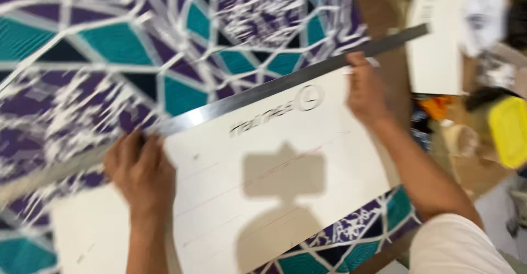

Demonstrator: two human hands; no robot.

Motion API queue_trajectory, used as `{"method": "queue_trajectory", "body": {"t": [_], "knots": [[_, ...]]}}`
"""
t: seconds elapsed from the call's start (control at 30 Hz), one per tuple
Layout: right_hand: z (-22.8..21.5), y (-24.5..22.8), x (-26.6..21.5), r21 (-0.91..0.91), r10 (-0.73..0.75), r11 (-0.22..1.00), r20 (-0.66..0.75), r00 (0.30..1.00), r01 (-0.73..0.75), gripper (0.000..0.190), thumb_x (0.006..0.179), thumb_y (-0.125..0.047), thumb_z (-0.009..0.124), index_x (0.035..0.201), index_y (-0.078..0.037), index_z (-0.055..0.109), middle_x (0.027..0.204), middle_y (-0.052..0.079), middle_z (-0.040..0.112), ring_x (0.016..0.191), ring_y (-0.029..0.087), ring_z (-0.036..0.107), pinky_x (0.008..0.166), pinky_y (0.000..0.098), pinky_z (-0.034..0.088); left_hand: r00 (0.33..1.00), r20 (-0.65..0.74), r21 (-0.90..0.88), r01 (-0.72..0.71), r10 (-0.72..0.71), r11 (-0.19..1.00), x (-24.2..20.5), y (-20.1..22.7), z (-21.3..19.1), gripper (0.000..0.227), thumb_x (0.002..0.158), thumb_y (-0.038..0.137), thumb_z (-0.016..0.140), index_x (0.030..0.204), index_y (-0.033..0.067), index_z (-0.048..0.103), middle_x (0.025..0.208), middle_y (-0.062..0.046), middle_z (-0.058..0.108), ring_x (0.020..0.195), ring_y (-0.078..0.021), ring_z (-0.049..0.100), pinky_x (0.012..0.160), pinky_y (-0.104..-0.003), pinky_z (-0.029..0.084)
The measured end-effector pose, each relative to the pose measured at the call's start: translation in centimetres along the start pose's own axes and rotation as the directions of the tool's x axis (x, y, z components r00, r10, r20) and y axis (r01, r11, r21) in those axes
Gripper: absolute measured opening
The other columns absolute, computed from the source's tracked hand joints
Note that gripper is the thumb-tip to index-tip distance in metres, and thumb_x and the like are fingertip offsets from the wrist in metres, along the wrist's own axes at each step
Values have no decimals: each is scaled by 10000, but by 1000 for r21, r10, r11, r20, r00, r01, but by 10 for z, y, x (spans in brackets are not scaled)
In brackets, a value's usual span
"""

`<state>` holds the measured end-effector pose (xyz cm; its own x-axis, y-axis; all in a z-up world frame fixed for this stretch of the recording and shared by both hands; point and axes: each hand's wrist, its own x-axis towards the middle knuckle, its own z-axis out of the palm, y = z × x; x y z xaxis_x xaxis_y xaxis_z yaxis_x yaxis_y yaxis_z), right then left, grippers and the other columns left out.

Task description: The person uses a metal ruler and a white marker to measure and mark lines on a patterned fabric. They place a white paper template on the fabric, align it, and draw straight lines along the ruler's edge.

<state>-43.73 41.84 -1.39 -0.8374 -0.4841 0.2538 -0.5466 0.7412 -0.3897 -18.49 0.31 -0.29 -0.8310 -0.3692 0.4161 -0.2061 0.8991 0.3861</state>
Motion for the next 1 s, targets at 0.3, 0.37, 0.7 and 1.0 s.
{"method": "queue_trajectory", "body": {"t": [0.3,0.37,0.7,1.0], "knots": [[6,5,-3,2,-114,993,-21,993,114,161,1006,42,590,1137,13,500,1451,250,568,1401,449,515,1166,492,434,993,119,251,-14,-17,968,-14,11,23,210,1004,-43,701,1200,19,746,1251,-140,670,1111,-285,596,965,-388,482],[4,5,-4,-9,-122,993,-19,992,122,175,1013,38,590,1154,2,493,1449,253,577,1406,446,514,1164,493,438,989,148,301,-45,0,953,-14,17,22,243,1026,-25,712,1252,62,738,1275,-164,647,1124,-288,601,967,-399,481],[7,8,-4,11,-96,995,9,995,96,363,1047,13,583,1391,29,468,1215,203,622,1406,408,538,1196,499,448,968,251,293,-56,-20,954,-8,42,13,362,1049,341,644,1356,163,720,1308,-294,608,1296,-489,543,1049,-576,447],[18,23,-9,-24,-119,993,9,993,119,116,1078,-34,539,1166,-22,464,1497,260,548,1451,438,487,1191,497,426,974,224,217,-69,19,974,-4,47,7,362,1037,265,642,1345,90,713,1253,-321,599,1251,-518,537,1062,-590,440]]}}
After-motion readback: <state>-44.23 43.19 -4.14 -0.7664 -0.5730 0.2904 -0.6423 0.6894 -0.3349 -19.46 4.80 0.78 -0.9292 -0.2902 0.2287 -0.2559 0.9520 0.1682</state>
